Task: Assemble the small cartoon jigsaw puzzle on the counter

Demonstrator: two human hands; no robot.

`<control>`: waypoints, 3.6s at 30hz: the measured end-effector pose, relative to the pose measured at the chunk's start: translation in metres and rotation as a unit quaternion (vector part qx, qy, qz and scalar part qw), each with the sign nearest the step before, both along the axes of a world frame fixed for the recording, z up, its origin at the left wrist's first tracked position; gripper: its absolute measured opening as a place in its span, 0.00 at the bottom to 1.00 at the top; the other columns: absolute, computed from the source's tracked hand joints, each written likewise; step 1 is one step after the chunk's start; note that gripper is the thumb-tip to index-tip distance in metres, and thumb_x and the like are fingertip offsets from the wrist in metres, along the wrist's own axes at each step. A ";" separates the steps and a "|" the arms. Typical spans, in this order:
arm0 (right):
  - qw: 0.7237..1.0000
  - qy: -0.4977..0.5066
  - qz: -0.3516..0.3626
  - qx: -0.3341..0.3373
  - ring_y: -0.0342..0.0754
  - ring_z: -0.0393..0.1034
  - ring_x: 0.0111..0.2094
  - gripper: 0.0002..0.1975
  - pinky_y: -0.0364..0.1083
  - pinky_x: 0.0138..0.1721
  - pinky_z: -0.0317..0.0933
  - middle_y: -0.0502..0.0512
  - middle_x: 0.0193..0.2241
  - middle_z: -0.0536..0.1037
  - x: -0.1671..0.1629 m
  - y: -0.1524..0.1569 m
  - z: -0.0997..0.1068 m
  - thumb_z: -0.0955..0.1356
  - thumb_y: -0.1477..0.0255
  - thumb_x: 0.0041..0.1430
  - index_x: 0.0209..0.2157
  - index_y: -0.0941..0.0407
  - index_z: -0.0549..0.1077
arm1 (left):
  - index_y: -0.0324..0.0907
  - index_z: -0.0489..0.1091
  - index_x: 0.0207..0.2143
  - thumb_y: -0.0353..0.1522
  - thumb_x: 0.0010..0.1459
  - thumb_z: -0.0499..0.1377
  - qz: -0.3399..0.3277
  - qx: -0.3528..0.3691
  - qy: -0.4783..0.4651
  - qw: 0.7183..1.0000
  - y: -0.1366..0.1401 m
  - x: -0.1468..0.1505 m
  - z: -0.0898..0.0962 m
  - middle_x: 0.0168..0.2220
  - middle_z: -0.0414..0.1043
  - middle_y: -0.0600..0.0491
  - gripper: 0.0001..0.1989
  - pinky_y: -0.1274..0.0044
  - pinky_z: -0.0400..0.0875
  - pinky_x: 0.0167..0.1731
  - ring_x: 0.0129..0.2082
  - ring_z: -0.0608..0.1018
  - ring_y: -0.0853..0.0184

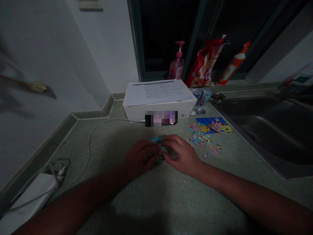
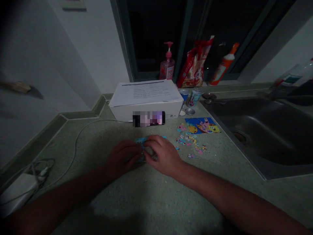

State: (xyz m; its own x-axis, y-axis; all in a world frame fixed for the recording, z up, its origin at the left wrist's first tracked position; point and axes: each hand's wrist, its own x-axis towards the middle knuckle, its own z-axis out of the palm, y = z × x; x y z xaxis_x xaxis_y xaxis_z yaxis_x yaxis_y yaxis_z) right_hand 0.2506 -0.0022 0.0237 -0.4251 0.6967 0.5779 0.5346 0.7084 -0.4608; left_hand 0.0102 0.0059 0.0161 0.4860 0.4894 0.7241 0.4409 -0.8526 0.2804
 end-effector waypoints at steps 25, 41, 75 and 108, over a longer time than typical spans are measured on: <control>1.000 -0.006 -0.013 -0.001 0.61 0.79 0.56 0.09 0.63 0.56 0.75 0.63 0.54 0.83 0.005 0.008 -0.006 0.72 0.73 0.65 0.47 0.52 0.78 | 0.62 0.77 0.49 0.30 0.66 0.63 0.021 -0.074 0.001 0.997 0.003 0.000 0.004 0.43 0.86 0.57 0.15 0.58 0.86 0.42 0.41 0.87 0.58; 0.993 -0.091 -0.066 -0.020 0.68 0.72 0.64 0.09 0.73 0.64 0.67 0.67 0.58 0.81 0.014 0.030 -0.021 0.72 0.74 0.62 0.44 0.53 0.81 | 0.54 0.74 0.54 0.30 0.66 0.62 0.152 -0.130 0.012 0.980 0.017 -0.004 -0.021 0.53 0.82 0.49 0.17 0.50 0.83 0.54 0.53 0.84 0.52; 0.990 -0.132 -0.056 -0.004 0.66 0.73 0.63 0.10 0.69 0.65 0.69 0.66 0.58 0.80 0.008 0.030 -0.021 0.72 0.72 0.68 0.48 0.52 0.83 | 0.45 0.78 0.50 0.27 0.65 0.63 0.120 -0.145 0.084 0.979 0.016 -0.001 -0.016 0.51 0.84 0.46 0.12 0.53 0.79 0.57 0.52 0.83 0.53; 0.990 -0.136 -0.038 -0.005 0.64 0.75 0.60 0.12 0.67 0.61 0.71 0.68 0.57 0.81 0.007 0.031 -0.022 0.70 0.74 0.68 0.50 0.56 0.82 | 0.57 0.79 0.48 0.30 0.69 0.59 0.147 -0.232 0.102 0.956 0.010 0.003 0.003 0.54 0.84 0.53 0.13 0.53 0.77 0.62 0.57 0.82 0.55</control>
State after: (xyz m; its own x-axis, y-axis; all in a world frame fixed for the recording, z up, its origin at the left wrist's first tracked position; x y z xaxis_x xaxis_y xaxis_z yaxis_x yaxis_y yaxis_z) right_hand 0.2580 0.0290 0.0016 -0.5105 0.7376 0.4420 0.6914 0.6577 -0.2989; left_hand 0.0128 0.0159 0.0186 0.3851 0.8722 0.3016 0.7285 -0.4879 0.4808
